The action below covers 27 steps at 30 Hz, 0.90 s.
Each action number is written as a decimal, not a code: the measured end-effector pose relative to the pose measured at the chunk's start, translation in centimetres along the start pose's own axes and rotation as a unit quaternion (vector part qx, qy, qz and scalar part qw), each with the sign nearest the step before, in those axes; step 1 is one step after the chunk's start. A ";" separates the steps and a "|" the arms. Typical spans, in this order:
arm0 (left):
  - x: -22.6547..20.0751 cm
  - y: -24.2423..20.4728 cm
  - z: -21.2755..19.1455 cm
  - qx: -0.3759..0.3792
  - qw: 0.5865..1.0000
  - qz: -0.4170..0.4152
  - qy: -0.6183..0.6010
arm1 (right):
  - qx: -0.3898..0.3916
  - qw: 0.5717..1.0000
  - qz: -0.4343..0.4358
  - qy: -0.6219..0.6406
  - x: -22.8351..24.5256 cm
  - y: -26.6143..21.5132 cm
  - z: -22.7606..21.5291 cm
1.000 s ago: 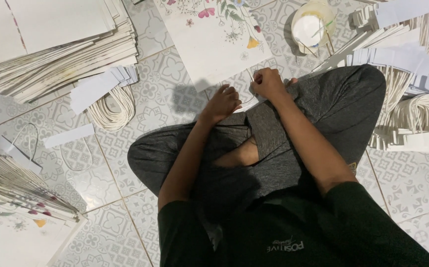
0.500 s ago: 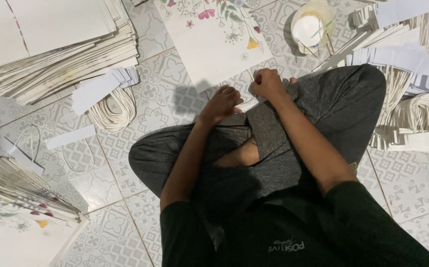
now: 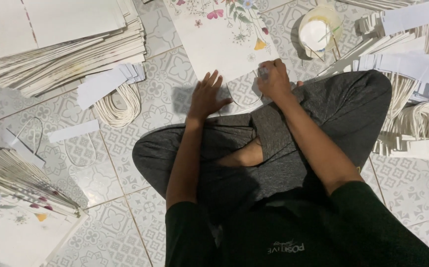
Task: The person sits on the floor and assembles paper bags by applying glue to paper strips and attaching them to the bag bodies. They handle stacks of bag bodies and paper strips, using a brush to apply adhesive and pressing the strips into place.
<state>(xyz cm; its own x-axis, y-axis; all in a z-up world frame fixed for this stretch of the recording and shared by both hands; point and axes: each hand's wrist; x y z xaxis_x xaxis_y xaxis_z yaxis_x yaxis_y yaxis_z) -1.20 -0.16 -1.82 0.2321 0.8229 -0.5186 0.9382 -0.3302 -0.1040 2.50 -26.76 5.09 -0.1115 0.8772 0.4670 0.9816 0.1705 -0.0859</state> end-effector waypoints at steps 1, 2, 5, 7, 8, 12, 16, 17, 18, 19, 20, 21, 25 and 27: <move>0.0 0.2 0.2 -0.005 1.000 -0.002 0.001 | -0.001 1.000 -0.005 -0.001 -0.1 0.4 0.9; 0.1 0.4 0.4 -0.018 1.000 0.003 0.011 | -0.032 0.994 -0.095 -0.045 -0.1 0.9 1.9; 1.1 0.7 2.9 -0.071 0.997 0.025 0.034 | 0.019 0.974 -0.194 -0.114 0.8 1.2 4.1; 2.5 1.3 4.8 -0.117 0.991 0.043 0.049 | 0.097 0.963 -0.208 -0.139 3.0 1.6 5.0; 3.3 1.7 5.6 -0.146 0.984 0.064 0.075 | 0.135 0.959 -0.227 -0.103 4.7 1.7 5.3; 3.5 2.1 7.0 -0.232 0.954 0.097 0.162 | 0.251 0.938 -0.218 -0.099 6.0 1.9 4.0; 3.6 1.9 7.3 -0.278 0.938 0.115 0.172 | 0.258 0.923 -0.222 -0.178 2.7 3.0 4.3; 3.5 1.7 7.2 -0.261 0.947 0.110 0.152 | 0.213 0.931 -0.226 -0.194 0.8 3.3 5.4; 3.5 1.6 7.2 -0.244 0.955 0.105 0.133 | 0.167 0.936 -0.229 -0.210 -1.1 3.6 6.4; 3.2 1.6 7.2 -0.243 0.955 0.105 0.132 | 0.168 0.936 -0.227 -0.210 -1.7 3.7 6.0; 3.0 1.7 7.1 -0.243 0.955 0.105 0.136 | 0.147 0.942 -0.218 -0.207 -2.4 3.8 5.6; 3.0 1.7 6.9 -0.244 0.954 0.104 0.141 | 0.125 0.948 -0.209 -0.204 -2.8 4.1 5.3; 3.0 2.2 7.4 -0.253 0.947 0.102 0.173 | 0.059 0.957 -0.224 -0.173 -2.8 3.8 5.8; 3.3 2.2 7.7 -0.246 0.952 0.103 0.149 | 0.042 0.960 -0.211 -0.176 -2.2 3.4 5.8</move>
<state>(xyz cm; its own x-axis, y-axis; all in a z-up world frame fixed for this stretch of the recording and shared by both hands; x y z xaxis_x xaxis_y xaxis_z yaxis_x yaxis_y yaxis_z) -0.37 -1.75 -10.24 0.4187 0.8826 -0.2136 0.8545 -0.3033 0.4217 5.13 -25.49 -1.37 -0.5570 0.8169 0.1495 0.8231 0.5670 -0.0320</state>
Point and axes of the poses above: each hand's wrist, its own y-axis towards the middle knuckle, its own z-axis out of the palm, x = y × z, and after that the axes turned 9 degrees about -y, right-handed
